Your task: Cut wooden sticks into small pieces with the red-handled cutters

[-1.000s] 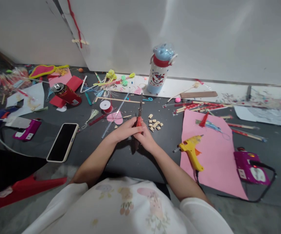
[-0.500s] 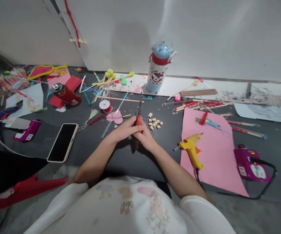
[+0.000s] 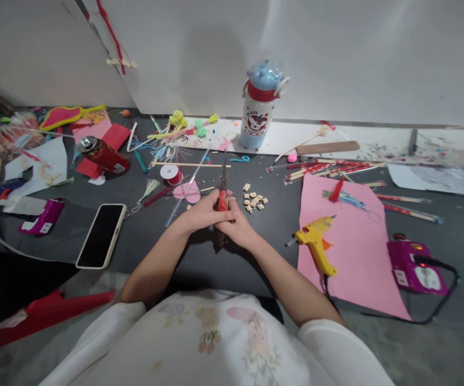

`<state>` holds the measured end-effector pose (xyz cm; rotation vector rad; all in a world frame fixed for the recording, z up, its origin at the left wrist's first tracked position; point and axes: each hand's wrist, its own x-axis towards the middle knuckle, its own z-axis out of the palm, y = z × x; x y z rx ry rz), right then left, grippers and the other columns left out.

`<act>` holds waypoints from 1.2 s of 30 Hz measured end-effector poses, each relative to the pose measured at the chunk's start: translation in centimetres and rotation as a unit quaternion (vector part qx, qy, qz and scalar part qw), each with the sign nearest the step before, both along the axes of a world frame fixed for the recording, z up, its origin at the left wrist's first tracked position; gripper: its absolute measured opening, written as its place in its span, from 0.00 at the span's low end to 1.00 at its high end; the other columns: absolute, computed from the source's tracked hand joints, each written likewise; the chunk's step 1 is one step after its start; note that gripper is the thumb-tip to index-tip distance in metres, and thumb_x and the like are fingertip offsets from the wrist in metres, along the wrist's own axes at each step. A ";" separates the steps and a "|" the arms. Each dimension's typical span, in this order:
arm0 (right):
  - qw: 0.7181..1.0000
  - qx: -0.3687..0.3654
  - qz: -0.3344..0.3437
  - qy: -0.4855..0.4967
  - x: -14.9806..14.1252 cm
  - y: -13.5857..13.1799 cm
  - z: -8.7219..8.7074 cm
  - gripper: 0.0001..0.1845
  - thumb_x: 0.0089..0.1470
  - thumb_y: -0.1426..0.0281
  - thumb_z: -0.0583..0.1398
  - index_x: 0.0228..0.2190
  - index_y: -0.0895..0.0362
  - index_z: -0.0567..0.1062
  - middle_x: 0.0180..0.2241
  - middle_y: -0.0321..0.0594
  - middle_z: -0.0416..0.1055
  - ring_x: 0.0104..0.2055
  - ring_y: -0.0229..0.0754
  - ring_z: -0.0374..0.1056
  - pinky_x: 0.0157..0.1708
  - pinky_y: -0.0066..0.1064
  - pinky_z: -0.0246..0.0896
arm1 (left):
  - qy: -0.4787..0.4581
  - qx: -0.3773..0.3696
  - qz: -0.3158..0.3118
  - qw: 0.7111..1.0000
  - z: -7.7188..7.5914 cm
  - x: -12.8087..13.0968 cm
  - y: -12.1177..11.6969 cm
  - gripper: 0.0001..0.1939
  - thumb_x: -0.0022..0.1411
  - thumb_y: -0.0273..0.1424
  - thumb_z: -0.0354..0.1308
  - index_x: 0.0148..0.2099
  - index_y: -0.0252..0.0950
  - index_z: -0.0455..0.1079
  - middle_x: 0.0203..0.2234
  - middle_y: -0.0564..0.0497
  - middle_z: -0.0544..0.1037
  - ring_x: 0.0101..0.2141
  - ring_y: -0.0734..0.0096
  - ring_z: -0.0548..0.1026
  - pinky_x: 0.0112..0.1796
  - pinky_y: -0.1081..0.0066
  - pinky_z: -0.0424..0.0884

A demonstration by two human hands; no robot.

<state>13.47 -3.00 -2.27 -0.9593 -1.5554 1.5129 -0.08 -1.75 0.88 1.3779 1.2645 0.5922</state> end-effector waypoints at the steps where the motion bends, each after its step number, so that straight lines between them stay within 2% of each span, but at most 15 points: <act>1: 1.000 0.002 0.001 0.000 0.0 0.0 0.0 0.17 0.43 0.68 0.58 0.37 0.56 0.60 0.32 0.36 0.62 0.33 0.38 0.61 0.35 0.34 0.63 | -0.003 -0.004 0.003 1.000 -0.1 0.0 0.0 0.32 0.45 0.42 0.67 0.51 0.34 0.62 0.40 0.46 0.73 0.42 0.62 0.71 0.44 0.63 0.68; 10: 1.000 0.020 -0.005 0.002 -0.4 -0.1 0.2 0.16 0.44 0.68 0.57 0.37 0.56 0.60 0.31 0.36 0.64 0.32 0.39 0.62 0.34 0.35 0.64 | -0.054 -0.036 0.021 0.998 0.3 0.2 0.0 0.29 0.45 0.40 0.67 0.47 0.34 0.64 0.35 0.50 0.73 0.37 0.67 0.72 0.40 0.66 0.68; 15: 0.999 0.046 -0.002 -0.010 -0.4 -0.1 0.0 0.20 0.45 0.67 0.58 0.40 0.56 0.61 0.35 0.40 0.67 0.37 0.42 0.66 0.41 0.40 0.64 | -0.064 -0.035 0.025 0.997 0.7 0.0 0.2 0.28 0.41 0.36 0.69 0.44 0.34 0.64 0.35 0.50 0.73 0.36 0.68 0.72 0.39 0.66 0.68; 19: 0.999 0.031 0.006 0.002 -0.3 -0.1 -0.1 0.22 0.45 0.65 0.59 0.42 0.56 0.60 0.34 0.39 0.68 0.35 0.41 0.66 0.39 0.39 0.65 | -0.069 -0.033 0.030 0.997 0.6 0.0 0.3 0.30 0.39 0.36 0.70 0.44 0.33 0.65 0.35 0.49 0.73 0.35 0.68 0.72 0.39 0.66 0.68; 26: 0.999 0.017 0.008 0.026 -0.5 -0.1 -0.1 0.25 0.45 0.65 0.60 0.44 0.56 0.58 0.37 0.41 0.69 0.37 0.42 0.67 0.38 0.37 0.66 | -0.090 -0.037 0.035 0.995 0.4 -0.1 0.2 0.30 0.38 0.35 0.71 0.44 0.32 0.65 0.34 0.49 0.74 0.34 0.70 0.72 0.38 0.67 0.68; 30: 0.999 0.008 0.012 0.035 -0.6 -0.1 -0.2 0.24 0.44 0.67 0.59 0.43 0.56 0.59 0.37 0.40 0.69 0.36 0.40 0.66 0.37 0.36 0.65 | -0.087 -0.036 0.035 0.995 0.5 0.0 0.2 0.29 0.39 0.35 0.70 0.43 0.32 0.65 0.34 0.49 0.74 0.34 0.70 0.72 0.38 0.67 0.68; 36: 0.999 0.004 -0.022 0.029 -0.8 -0.1 -0.6 0.21 0.44 0.67 0.59 0.41 0.57 0.61 0.38 0.41 0.67 0.39 0.41 0.65 0.40 0.37 0.64 | -0.072 -0.057 0.046 0.995 0.8 0.2 0.2 0.32 0.40 0.38 0.70 0.46 0.32 0.64 0.36 0.48 0.73 0.36 0.69 0.72 0.40 0.66 0.68</act>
